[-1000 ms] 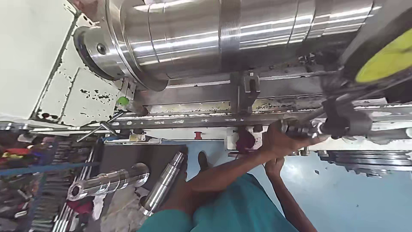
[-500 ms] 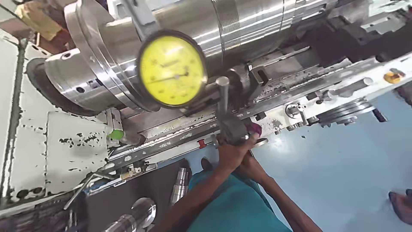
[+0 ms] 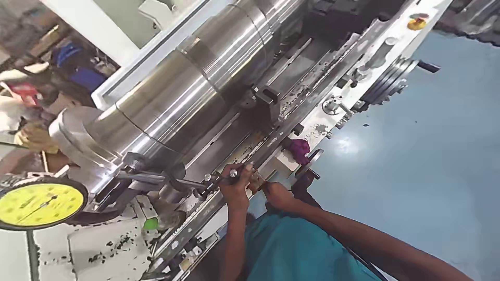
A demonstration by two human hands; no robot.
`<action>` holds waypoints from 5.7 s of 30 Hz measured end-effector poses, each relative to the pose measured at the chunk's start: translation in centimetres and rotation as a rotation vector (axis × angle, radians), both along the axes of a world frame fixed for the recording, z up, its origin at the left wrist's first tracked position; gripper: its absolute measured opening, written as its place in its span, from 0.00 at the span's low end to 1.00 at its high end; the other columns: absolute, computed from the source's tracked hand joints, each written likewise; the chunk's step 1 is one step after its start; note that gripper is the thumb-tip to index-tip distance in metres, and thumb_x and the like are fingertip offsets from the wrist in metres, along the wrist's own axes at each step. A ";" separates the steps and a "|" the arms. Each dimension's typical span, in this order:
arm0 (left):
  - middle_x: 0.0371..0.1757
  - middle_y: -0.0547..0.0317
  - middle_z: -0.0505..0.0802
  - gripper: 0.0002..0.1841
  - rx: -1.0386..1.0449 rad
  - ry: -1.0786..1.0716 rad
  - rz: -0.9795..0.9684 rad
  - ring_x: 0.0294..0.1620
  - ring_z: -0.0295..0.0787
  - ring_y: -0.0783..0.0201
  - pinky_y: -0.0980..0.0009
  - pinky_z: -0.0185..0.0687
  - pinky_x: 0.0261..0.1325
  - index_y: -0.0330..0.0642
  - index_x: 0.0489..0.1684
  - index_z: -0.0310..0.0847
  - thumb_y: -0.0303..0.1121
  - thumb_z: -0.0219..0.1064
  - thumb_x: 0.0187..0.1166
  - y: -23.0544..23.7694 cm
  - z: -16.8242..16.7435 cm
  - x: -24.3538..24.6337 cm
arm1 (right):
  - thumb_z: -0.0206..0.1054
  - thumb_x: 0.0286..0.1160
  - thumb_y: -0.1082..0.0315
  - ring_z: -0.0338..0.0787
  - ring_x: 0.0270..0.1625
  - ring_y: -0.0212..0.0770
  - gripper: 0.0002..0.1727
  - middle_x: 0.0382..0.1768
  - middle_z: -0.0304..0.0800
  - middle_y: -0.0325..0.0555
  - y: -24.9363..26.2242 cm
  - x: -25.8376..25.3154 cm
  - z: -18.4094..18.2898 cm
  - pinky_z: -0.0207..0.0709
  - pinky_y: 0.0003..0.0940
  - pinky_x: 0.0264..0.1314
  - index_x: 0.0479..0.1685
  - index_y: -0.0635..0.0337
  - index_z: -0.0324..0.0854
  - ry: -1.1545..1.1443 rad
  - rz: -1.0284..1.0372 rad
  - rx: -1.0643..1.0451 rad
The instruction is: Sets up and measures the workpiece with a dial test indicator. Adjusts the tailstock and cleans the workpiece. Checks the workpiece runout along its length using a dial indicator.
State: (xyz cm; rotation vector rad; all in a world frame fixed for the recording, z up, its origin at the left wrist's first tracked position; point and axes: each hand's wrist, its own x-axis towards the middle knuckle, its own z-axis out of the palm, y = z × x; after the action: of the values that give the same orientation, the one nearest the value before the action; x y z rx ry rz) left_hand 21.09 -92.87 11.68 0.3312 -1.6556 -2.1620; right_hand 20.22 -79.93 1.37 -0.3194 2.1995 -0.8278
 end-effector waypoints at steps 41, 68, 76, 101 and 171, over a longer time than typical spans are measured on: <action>0.30 0.65 0.90 0.24 -0.083 -0.023 0.025 0.27 0.86 0.78 0.80 0.85 0.31 0.30 0.53 0.77 0.24 0.80 0.59 0.5 -0.6 0.2 | 0.72 0.75 0.52 0.92 0.44 0.42 0.29 0.58 0.92 0.48 4.6 -8.4 13.6 0.88 0.46 0.49 0.72 0.58 0.81 0.405 0.357 -0.391; 0.24 0.56 0.93 0.09 0.185 0.203 0.640 0.25 0.92 0.65 0.69 0.90 0.34 0.38 0.29 0.82 0.28 0.59 0.79 4.2 3.5 -1.2 | 0.63 0.78 0.60 0.91 0.55 0.67 0.18 0.48 0.91 0.65 -0.7 -10.1 17.3 0.79 0.66 0.52 0.53 0.68 0.82 0.574 0.863 0.059; 0.28 0.58 0.92 0.27 0.169 0.010 0.565 0.29 0.91 0.67 0.70 0.89 0.39 0.39 0.39 0.79 0.51 0.41 0.92 3.4 4.5 -0.2 | 0.65 0.83 0.52 0.89 0.35 0.33 0.24 0.40 0.90 0.44 1.7 -12.4 13.1 0.87 0.32 0.41 0.63 0.64 0.83 -0.002 0.628 -0.602; 0.26 0.48 0.91 0.24 0.428 -0.100 0.448 0.26 0.91 0.61 0.68 0.91 0.36 0.28 0.41 0.85 0.40 0.48 0.95 1.2 9.3 -0.6 | 0.75 0.75 0.64 0.92 0.49 0.32 0.21 0.55 0.91 0.49 2.2 -10.6 13.3 0.89 0.25 0.53 0.63 0.68 0.85 0.156 0.389 -0.934; 0.23 0.55 0.86 0.17 0.594 -0.115 0.424 0.23 0.87 0.64 0.70 0.87 0.29 0.36 0.40 0.76 0.39 0.50 0.95 1.6 5.6 -0.7 | 0.65 0.83 0.64 0.72 0.09 0.28 0.09 0.14 0.79 0.38 -18.2 -17.9 31.1 0.65 0.22 0.09 0.38 0.60 0.78 -0.022 0.117 -0.599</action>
State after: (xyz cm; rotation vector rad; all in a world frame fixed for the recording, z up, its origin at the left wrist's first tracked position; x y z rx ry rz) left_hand 20.43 -91.24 17.30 0.8963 -0.8437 -2.2680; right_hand 2.33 -98.10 32.46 -0.7145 1.8483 -1.4034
